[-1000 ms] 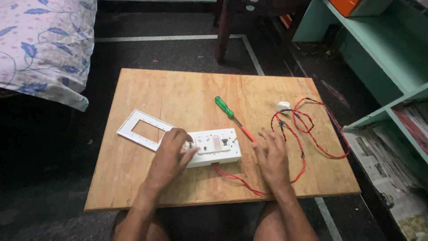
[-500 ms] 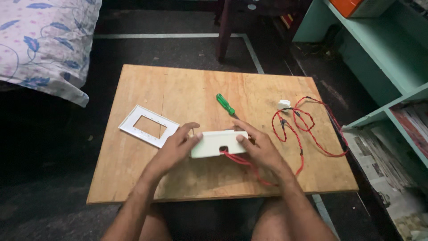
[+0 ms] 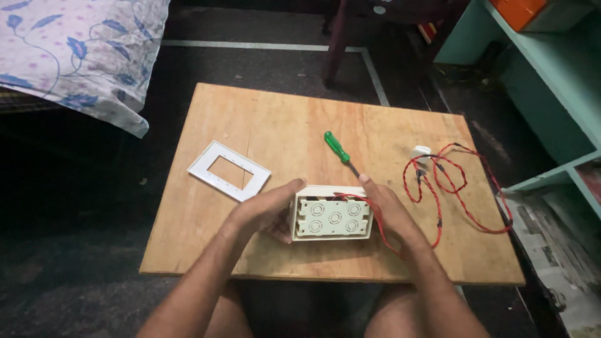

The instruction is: The person uses a screwdriver to tighten screws on a white electrical socket box, then disassembles it to reveal internal wiring. They manipulate the wires and components, then reassemble the box and continue tightening connections.

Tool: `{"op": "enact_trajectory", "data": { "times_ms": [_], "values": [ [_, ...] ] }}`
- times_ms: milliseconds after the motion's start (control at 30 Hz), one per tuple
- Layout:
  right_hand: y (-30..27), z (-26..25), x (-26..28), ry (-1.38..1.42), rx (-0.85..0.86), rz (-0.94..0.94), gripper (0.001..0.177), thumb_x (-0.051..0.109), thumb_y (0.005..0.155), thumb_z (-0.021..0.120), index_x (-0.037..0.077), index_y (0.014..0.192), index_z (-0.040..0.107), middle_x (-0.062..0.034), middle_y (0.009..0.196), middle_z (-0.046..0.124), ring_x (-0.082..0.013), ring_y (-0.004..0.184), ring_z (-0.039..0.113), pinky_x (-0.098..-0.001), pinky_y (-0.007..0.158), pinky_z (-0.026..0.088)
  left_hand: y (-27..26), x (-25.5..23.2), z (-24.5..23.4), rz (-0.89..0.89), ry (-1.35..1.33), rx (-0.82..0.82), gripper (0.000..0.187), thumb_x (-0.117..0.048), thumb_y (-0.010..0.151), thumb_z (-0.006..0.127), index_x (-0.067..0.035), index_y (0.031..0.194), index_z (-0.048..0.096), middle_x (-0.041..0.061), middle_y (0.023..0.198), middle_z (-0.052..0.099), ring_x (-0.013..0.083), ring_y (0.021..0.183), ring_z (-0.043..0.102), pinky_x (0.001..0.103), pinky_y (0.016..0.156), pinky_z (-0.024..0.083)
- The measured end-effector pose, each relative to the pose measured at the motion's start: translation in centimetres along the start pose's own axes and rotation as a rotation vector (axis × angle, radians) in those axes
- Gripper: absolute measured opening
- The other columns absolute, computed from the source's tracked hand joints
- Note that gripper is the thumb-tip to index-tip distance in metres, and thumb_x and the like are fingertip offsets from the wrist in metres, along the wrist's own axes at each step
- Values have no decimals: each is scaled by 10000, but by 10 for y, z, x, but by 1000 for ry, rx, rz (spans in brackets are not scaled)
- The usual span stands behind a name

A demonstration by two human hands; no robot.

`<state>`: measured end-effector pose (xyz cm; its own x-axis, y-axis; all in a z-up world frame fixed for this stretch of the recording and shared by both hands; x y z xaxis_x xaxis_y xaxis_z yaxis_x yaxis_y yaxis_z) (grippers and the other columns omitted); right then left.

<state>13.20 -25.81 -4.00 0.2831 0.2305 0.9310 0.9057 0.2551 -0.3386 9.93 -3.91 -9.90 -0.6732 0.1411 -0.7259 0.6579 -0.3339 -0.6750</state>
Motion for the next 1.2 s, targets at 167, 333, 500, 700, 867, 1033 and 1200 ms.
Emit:
{"op": "enact_trajectory", "data": {
  "times_ms": [167,333,500,700,867,1033,1200],
  "values": [
    [-6,7,12,-68,-28,17,682,582,994,413,-18,1049,733,-87,993,764,-139,890,658,-317,867,515,-10,-2,0,-26,2,-12,822,-669,969,283,38,935,701,168,714,664,248,536,619,372,537,585],
    [-6,9,14,-52,-3,14,733,595,1005,412,-50,1101,748,-121,1015,763,-165,905,661,-340,874,519,-13,-4,0,17,-20,-1,808,-650,985,277,36,931,701,149,683,642,226,504,592,357,507,567],
    [1,12,-3,173,60,120,704,589,980,409,-19,1172,710,-126,1064,784,-195,978,724,-361,922,540,-5,-4,7,186,-187,137,724,-623,985,323,-4,1001,699,138,685,639,229,486,564,372,444,497],
    [-1,-6,-4,-23,89,78,759,644,1000,307,3,1057,709,-77,949,750,-172,877,650,-371,847,515,-1,5,-2,36,-90,101,764,-656,968,300,-41,1087,739,121,751,687,222,574,579,355,497,513],
    [-14,-16,16,-364,-45,-24,788,663,1014,305,-23,851,657,-66,811,658,-143,788,551,-345,788,502,-4,2,-7,-43,-51,66,737,-655,954,287,-81,1173,694,143,793,696,237,615,593,384,513,509],
    [-23,-12,26,-404,-24,-19,805,671,998,300,-22,769,639,-44,697,623,-130,683,553,-330,682,509,-9,-1,-6,-5,-29,75,737,-643,952,274,-88,1218,679,138,832,723,222,617,613,367,505,514],
    [-26,-8,25,-277,4,-11,763,664,996,345,0,771,645,-20,690,594,-121,659,519,-335,632,488,-10,1,-7,-12,-10,64,750,-648,966,280,-76,1176,717,123,805,729,202,605,625,355,508,533]
  ]
}}
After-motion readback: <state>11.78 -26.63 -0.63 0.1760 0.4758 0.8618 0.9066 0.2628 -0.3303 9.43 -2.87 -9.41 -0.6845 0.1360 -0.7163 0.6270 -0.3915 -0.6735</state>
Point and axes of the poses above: each hand's wrist, its own y-axis towards the middle knuckle, its own z-axis out of the palm, x = y × z, the point moved 7 cm from there along y, towards the middle knuckle
